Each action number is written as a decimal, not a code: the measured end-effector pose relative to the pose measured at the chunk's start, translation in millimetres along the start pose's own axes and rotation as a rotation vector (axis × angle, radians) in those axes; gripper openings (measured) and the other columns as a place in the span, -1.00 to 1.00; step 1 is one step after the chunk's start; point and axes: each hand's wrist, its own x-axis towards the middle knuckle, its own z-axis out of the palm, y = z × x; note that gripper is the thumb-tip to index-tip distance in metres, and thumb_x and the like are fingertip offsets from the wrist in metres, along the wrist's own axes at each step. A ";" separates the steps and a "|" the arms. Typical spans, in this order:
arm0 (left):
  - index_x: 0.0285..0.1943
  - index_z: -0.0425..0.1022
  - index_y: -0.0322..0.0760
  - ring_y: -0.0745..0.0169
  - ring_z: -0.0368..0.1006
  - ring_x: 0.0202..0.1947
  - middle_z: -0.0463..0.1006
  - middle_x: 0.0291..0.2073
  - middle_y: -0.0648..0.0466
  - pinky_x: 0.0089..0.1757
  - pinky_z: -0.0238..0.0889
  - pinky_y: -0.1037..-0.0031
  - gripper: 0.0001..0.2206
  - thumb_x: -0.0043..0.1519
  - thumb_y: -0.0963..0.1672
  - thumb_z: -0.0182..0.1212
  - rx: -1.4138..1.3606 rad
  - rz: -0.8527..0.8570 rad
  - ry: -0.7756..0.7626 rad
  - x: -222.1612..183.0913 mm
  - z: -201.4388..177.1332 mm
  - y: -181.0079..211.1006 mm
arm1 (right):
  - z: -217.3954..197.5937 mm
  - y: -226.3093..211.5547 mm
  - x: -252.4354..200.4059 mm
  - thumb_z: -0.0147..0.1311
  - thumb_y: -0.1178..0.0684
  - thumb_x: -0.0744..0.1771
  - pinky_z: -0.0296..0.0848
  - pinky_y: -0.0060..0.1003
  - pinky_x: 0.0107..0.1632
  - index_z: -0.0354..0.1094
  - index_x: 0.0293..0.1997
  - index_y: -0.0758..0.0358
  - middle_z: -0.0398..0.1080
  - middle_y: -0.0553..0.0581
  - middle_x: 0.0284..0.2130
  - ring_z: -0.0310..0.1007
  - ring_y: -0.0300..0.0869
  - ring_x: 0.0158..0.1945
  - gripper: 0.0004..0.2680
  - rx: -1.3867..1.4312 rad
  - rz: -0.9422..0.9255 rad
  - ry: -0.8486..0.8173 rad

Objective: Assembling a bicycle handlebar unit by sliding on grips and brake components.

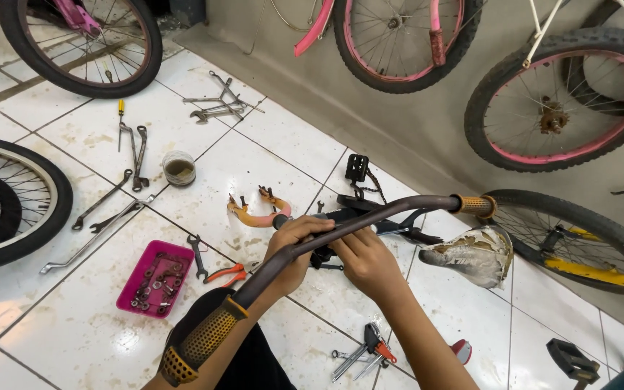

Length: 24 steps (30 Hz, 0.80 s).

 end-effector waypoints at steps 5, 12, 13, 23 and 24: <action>-0.13 0.64 -0.58 -0.06 0.55 -0.31 0.65 -0.27 -0.26 -0.25 0.38 0.33 -0.76 0.29 -0.22 0.05 -0.005 -0.027 0.004 0.1 1.3 7.6 | 3.0 -6.8 -5.2 0.08 0.31 0.30 0.53 -0.09 0.09 0.51 0.05 0.21 0.56 0.20 -0.24 0.59 0.02 -0.08 -0.75 0.020 0.087 -0.017; -0.13 0.60 -0.67 -0.09 0.47 -0.36 0.59 -0.32 -0.36 -0.29 0.33 0.26 -0.72 0.32 -0.20 0.04 -0.022 -0.070 -0.045 0.8 1.6 11.8 | -4.8 -3.1 -9.7 0.06 0.36 0.29 0.51 -0.10 0.11 0.51 0.03 0.20 0.58 0.20 -0.25 0.59 0.01 -0.05 -0.73 0.105 0.055 -0.160; -0.13 0.60 -0.67 -0.09 0.47 -0.36 0.59 -0.32 -0.36 -0.29 0.33 0.26 -0.72 0.32 -0.20 0.04 -0.022 -0.069 -0.045 0.1 0.6 9.1 | -5.3 -3.8 -9.4 0.06 0.36 0.29 0.51 -0.10 0.11 0.51 0.03 0.20 0.58 0.20 -0.25 0.59 0.01 -0.05 -0.73 0.103 0.055 -0.160; -0.12 0.66 -0.49 0.11 0.49 -0.37 0.65 -0.24 -0.16 -0.26 0.30 0.39 -0.72 0.32 -0.12 0.09 0.026 -0.121 -0.061 1.0 -1.9 2.1 | -27.4 -2.5 16.9 -0.02 0.40 0.30 0.53 -0.04 0.08 0.53 -0.05 0.33 0.57 0.31 -0.29 0.60 0.15 -0.13 -0.77 0.351 0.264 -0.247; -0.15 0.67 -0.47 0.09 0.49 -0.39 0.65 -0.25 -0.14 -0.26 0.30 0.40 -0.75 0.32 -0.15 0.09 0.063 -0.127 -0.059 -1.8 -0.8 2.6 | -27.2 -2.4 12.7 -0.02 0.39 0.30 0.52 -0.04 0.08 0.53 -0.06 0.30 0.56 0.29 -0.29 0.59 0.15 -0.13 -0.77 0.320 0.246 -0.271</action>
